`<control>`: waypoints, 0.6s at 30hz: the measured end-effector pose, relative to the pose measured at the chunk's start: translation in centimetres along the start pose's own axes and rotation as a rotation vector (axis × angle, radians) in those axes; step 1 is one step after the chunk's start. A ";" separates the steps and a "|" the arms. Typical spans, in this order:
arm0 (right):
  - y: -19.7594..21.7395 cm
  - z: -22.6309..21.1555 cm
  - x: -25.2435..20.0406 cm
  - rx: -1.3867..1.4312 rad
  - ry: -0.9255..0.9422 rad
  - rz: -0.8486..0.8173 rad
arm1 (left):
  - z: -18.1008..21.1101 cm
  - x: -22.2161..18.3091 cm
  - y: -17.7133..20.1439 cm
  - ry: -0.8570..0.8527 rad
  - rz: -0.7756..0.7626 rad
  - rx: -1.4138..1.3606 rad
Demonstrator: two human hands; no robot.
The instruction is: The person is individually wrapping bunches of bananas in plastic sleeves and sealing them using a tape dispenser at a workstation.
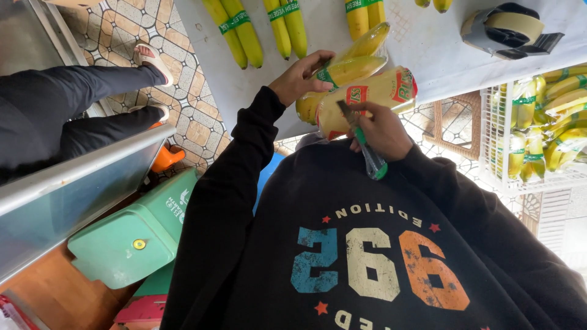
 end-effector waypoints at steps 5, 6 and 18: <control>1.0 0.3 2.5 0.147 0.087 0.187 | 0.1 -0.5 0.1 -0.042 -0.004 0.034; 0.8 0.2 3.0 0.142 0.092 0.163 | 0.2 -0.5 0.1 -0.039 -0.001 0.049; -3.7 -1.4 1.2 0.187 0.012 -0.167 | 1.1 -0.4 0.4 -0.068 -0.012 0.036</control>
Point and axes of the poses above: each hand's wrist, its own x-axis towards the middle knuckle, its own y-axis out of the back of the hand, z = x × y, the point moved 5 cm from there along x, towards the middle knuckle, and after that the axes turned 3 degrees about -x, right-handed, at the moved point
